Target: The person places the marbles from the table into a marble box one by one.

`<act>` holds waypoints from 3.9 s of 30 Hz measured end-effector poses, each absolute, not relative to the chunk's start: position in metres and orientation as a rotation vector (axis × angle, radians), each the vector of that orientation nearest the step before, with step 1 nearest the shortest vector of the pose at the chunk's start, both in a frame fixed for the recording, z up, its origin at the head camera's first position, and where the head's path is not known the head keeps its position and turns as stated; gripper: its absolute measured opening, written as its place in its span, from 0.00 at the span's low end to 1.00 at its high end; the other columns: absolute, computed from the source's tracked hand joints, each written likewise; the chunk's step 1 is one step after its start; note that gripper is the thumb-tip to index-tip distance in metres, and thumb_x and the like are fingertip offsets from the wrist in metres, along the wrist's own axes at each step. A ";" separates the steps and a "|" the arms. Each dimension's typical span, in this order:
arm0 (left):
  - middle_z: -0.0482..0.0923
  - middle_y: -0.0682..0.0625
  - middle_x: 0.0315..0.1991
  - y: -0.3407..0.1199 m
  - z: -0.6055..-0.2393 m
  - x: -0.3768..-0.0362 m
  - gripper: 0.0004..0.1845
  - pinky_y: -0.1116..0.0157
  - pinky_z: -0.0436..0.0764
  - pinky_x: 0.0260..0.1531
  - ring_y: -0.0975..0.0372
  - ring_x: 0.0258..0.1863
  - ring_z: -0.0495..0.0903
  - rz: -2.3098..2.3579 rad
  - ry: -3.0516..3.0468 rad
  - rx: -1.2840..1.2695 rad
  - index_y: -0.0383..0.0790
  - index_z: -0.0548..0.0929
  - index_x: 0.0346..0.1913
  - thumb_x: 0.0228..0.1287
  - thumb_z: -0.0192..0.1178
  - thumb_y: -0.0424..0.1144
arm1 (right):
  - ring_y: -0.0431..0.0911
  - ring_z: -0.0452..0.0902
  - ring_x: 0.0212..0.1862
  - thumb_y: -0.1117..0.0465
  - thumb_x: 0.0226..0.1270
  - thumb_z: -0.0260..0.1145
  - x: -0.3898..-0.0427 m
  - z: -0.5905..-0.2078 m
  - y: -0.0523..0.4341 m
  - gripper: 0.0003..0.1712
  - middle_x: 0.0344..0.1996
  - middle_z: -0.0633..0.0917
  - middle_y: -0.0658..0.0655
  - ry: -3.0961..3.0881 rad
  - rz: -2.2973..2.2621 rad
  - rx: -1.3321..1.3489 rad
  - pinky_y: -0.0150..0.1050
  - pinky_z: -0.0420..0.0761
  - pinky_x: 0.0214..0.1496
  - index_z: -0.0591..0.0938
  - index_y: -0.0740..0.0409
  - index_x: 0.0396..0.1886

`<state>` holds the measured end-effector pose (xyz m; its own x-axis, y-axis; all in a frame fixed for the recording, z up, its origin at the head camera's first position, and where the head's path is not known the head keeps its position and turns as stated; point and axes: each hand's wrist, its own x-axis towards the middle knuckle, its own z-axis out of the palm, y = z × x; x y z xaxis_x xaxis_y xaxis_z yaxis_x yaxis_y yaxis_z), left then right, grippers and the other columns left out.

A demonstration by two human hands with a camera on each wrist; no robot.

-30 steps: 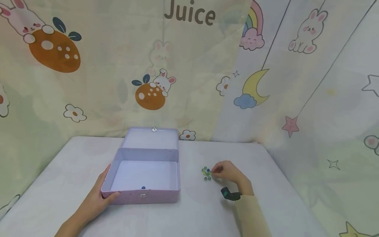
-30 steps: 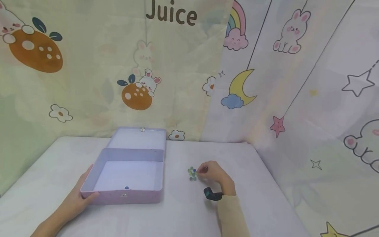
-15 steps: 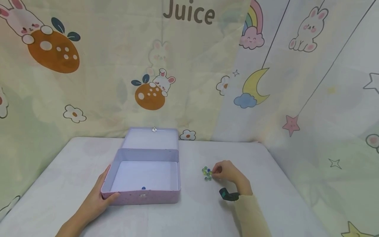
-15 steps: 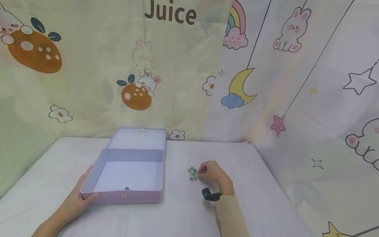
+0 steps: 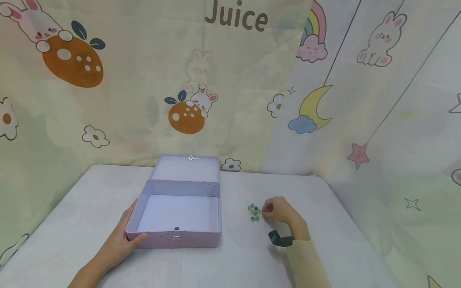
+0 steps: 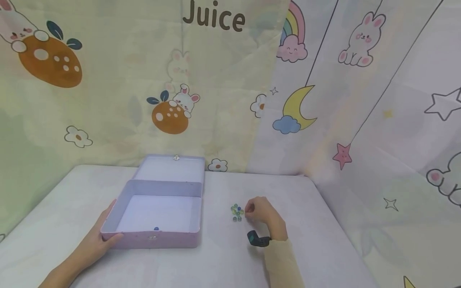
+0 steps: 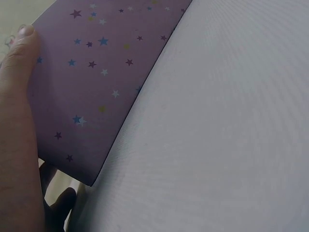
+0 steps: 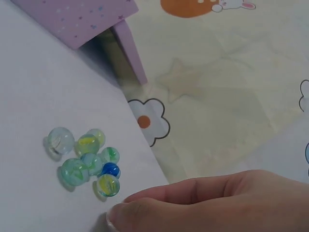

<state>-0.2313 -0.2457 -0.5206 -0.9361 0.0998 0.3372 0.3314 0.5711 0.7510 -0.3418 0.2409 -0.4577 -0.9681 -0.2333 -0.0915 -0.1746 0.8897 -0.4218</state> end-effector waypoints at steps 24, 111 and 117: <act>0.49 0.41 0.73 -0.245 -0.521 -0.230 0.53 0.81 0.46 0.59 0.68 0.69 0.51 -1.280 -2.540 -0.365 0.55 0.40 0.76 0.55 0.66 0.40 | 0.44 0.80 0.41 0.66 0.58 0.68 -0.349 -0.469 0.236 0.07 0.33 0.85 0.48 3.048 -0.639 -0.371 0.41 0.81 0.48 0.87 0.52 0.35; 0.48 0.40 0.74 -0.249 -0.516 -0.226 0.53 0.83 0.44 0.58 0.71 0.70 0.48 -1.306 -2.523 -0.391 0.53 0.40 0.76 0.56 0.66 0.40 | 0.33 0.74 0.33 0.62 0.60 0.68 -0.378 -0.430 0.013 0.05 0.31 0.85 0.42 2.607 -0.360 -1.013 0.24 0.75 0.39 0.88 0.49 0.34; 0.47 0.41 0.74 -0.247 -0.518 -0.226 0.53 0.80 0.45 0.60 0.67 0.71 0.49 -1.312 -2.532 -0.380 0.56 0.39 0.76 0.56 0.65 0.41 | 0.34 0.73 0.32 0.61 0.59 0.69 -0.376 -0.435 0.011 0.04 0.27 0.83 0.41 2.621 -0.267 -0.999 0.24 0.74 0.38 0.87 0.46 0.30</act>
<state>-0.2262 -0.2465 -0.5176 -0.9310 0.1089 0.3483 0.3474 0.5569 0.7545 -0.3756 0.0111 -0.4346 -0.7032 -0.6725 -0.2307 -0.6122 0.7378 -0.2845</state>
